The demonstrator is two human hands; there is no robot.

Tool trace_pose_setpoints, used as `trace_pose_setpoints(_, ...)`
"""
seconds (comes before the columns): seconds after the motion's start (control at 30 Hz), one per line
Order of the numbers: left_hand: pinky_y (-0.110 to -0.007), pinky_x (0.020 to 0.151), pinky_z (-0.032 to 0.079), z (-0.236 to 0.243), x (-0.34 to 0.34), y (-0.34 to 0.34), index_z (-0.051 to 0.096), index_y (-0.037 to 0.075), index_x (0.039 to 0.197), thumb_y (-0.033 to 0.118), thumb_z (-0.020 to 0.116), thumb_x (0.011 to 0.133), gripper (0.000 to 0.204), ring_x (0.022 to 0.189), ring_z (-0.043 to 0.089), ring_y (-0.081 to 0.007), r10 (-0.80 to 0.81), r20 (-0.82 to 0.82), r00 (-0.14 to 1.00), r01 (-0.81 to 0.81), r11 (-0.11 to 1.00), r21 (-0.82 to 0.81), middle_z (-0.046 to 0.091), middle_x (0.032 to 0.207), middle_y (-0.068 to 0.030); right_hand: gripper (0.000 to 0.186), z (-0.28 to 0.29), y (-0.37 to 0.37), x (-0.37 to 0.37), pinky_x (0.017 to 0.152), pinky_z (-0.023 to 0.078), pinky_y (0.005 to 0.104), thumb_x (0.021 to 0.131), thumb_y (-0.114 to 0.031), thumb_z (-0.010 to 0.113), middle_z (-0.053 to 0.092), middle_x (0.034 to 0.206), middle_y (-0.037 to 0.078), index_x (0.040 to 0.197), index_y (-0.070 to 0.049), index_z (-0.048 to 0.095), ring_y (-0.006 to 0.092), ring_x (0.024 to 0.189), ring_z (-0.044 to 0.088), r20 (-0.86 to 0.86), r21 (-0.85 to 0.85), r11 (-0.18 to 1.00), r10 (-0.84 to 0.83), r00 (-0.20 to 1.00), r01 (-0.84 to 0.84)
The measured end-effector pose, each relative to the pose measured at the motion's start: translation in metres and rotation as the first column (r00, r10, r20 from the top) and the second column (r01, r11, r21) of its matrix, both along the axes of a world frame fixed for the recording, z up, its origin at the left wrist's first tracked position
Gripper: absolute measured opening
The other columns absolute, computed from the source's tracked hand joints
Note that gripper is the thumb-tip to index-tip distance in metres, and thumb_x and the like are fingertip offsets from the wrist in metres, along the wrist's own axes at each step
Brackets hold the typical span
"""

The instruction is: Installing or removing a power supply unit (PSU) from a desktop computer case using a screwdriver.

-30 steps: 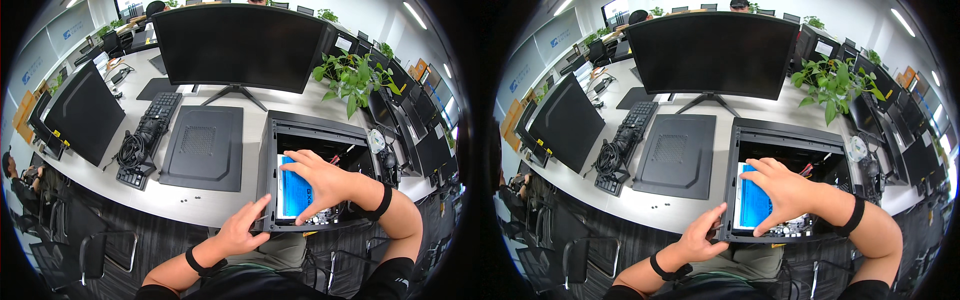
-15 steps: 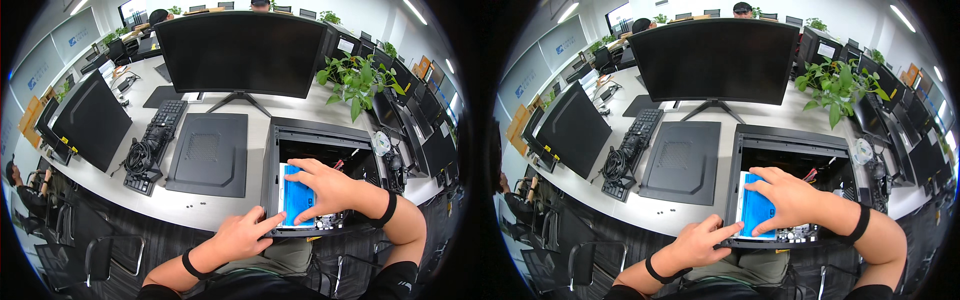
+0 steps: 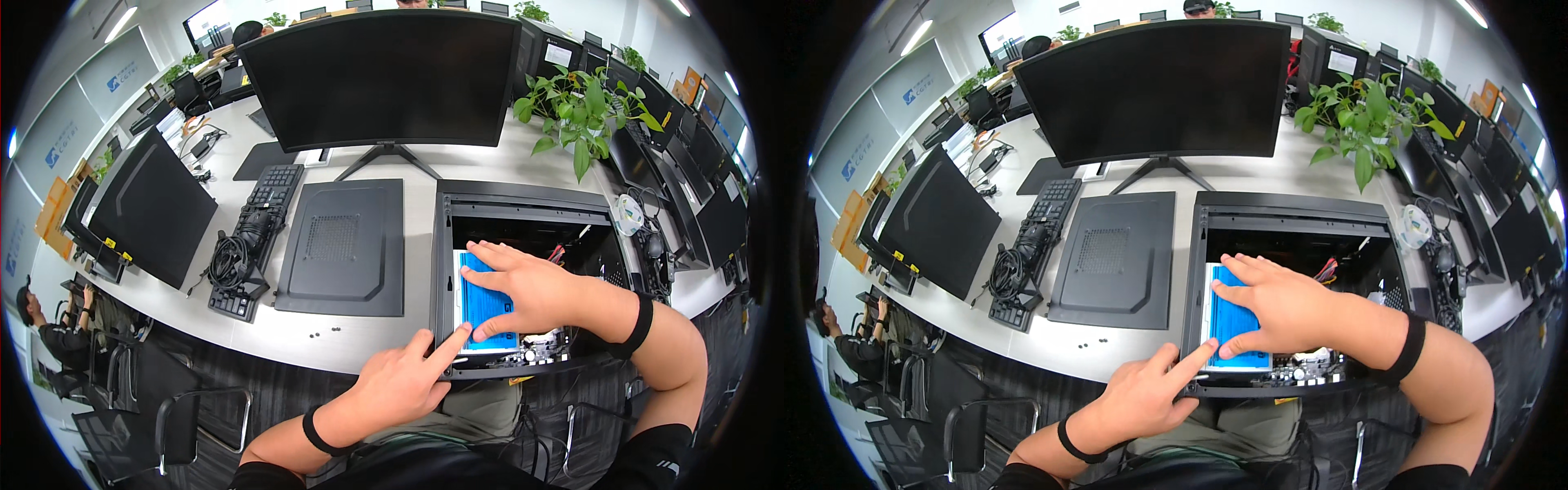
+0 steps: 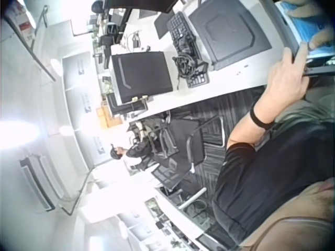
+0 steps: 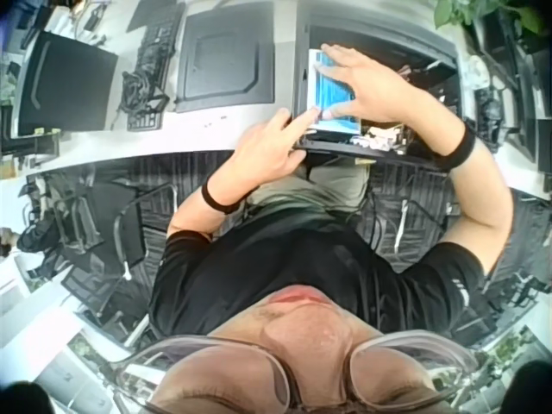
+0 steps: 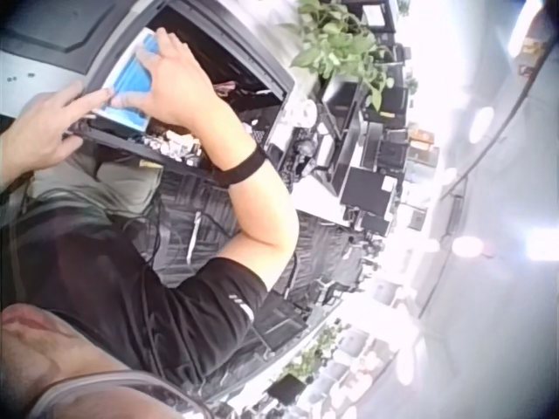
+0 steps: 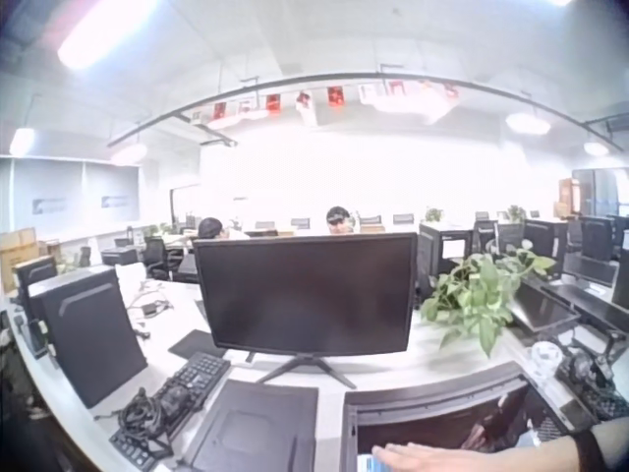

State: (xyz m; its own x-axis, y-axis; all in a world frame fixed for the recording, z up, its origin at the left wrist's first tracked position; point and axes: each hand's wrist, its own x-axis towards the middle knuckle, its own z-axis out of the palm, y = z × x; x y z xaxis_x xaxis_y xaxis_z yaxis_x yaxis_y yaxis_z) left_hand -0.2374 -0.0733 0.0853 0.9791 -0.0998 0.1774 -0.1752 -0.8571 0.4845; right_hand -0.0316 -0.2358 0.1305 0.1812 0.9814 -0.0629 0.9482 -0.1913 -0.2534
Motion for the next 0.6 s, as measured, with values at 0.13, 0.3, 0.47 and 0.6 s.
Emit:
trace_pose_setpoints(0.13,-0.04,0.053,0.051,-0.006,-0.001,-0.002,0.048,0.012,0.143,0.013,0.078,0.068,0.08,0.06,0.059,-0.0281,0.033,0.028,0.999,-0.031,0.998,-0.055,0.05,0.089,-0.0095,0.1,0.004,0.001,-0.001,0.119,0.027,0.0491,0.073,-0.064,0.075,0.034,0.148,0.037,0.139,0.007,0.047,0.0487,0.141,0.034,-0.016,-0.011,0.999,0.038,0.999,-0.038)
trace_pose_setpoints(0.3,-0.039,0.054,0.052,-0.015,-0.003,-0.003,0.05,0.01,0.138,0.011,0.079,0.066,0.078,0.064,0.061,-0.0295,0.059,0.058,0.997,-0.054,0.995,-0.089,0.053,0.093,-0.0102,0.108,0.008,0.005,-0.009,0.116,0.03,0.0505,0.065,-0.061,0.079,0.035,0.145,0.04,0.139,0.008,0.042,0.0513,0.137,0.037,0.015,-0.032,0.999,0.036,0.999,-0.035)
trace_pose_setpoints(0.47,-0.04,0.057,0.053,-0.019,-0.007,-0.005,0.047,0.008,0.14,0.011,0.079,0.066,0.081,0.067,0.062,-0.0316,0.086,0.08,0.993,-0.078,0.992,-0.099,0.058,0.101,-0.0117,0.107,0.01,0.006,-0.011,0.112,0.035,0.0482,0.058,-0.054,0.083,0.041,0.141,0.037,0.136,0.009,0.044,0.0485,0.132,0.042,0.095,0.012,0.997,0.071,0.993,-0.073)
trace_pose_setpoints(0.6,-0.042,0.058,0.054,-0.021,-0.008,-0.006,0.039,0.003,0.144,0.012,0.079,0.068,0.087,0.07,0.063,-0.0344,0.097,0.061,0.993,-0.089,0.989,-0.12,0.06,0.106,-0.0149,0.102,0.008,0.007,-0.009,0.107,0.039,0.0461,0.052,-0.048,0.085,0.047,0.13,0.029,0.129,0.007,0.047,0.0444,0.124,0.047,-0.025,0.127,0.991,0.042,0.999,-0.039)
